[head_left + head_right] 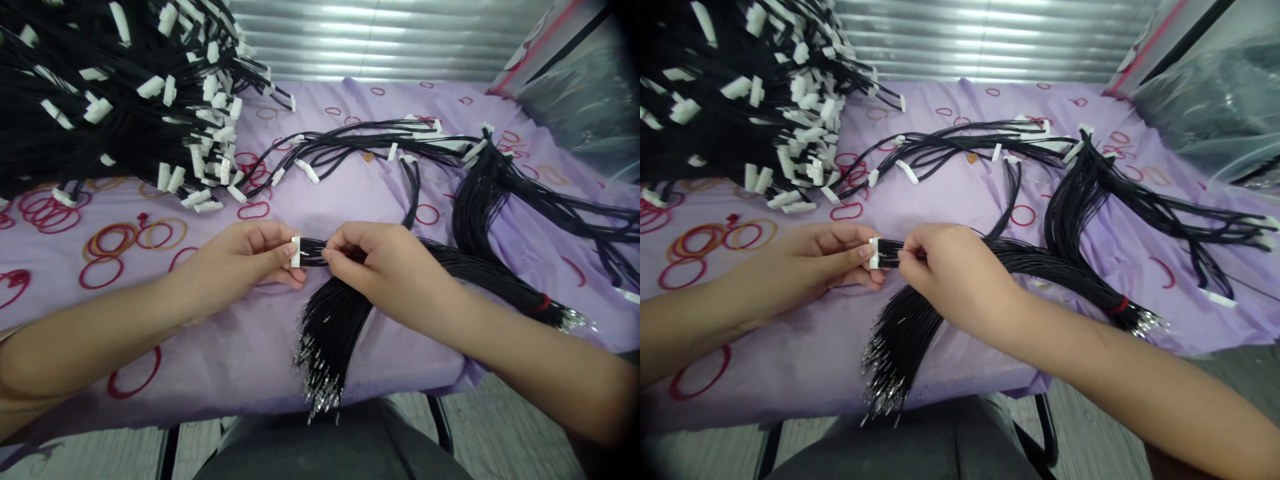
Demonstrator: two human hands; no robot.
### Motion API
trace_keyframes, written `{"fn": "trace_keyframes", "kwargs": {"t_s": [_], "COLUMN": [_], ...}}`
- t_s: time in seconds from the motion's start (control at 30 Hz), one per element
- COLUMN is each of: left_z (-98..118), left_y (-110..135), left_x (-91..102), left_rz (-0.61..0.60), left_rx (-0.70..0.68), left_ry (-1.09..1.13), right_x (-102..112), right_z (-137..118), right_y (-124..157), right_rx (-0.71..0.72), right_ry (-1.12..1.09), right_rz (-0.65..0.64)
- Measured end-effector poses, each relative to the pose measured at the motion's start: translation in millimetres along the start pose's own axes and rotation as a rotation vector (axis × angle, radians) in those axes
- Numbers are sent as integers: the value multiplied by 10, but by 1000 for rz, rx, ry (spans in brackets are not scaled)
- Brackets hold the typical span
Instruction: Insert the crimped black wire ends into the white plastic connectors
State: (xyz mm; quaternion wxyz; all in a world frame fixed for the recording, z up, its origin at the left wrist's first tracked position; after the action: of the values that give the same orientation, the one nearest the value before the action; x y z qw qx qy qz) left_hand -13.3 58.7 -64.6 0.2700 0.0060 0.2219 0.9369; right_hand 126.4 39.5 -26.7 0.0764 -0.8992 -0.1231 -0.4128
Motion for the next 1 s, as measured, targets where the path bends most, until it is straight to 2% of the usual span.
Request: {"fn": "trace_keyframes", "kwargs": {"t_s": [0.57,1.0], "left_z": [13,-16], "left_y": [-10,-17], "left_x": [-5,19], "left_rz": [-4,-11], "left_rx": [8,-4], "left_ry": [-38,-13], "right_x": [-29,-48], "right_z": [12,3], "right_y": [-18,-20], "right_rx": [-1,12], "right_ry": [-73,2], "right_rz": [-82,1]}}
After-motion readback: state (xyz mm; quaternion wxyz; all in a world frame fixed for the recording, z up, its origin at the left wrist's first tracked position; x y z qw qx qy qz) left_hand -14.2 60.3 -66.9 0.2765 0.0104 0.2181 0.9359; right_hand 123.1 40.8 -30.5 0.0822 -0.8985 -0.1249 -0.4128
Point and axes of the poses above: each hand's wrist, its own y-axis away from the middle knuckle, its own x-axis out of the back of the hand, z = x × y, the point moved 6 cm from there along -y, towards the middle knuckle
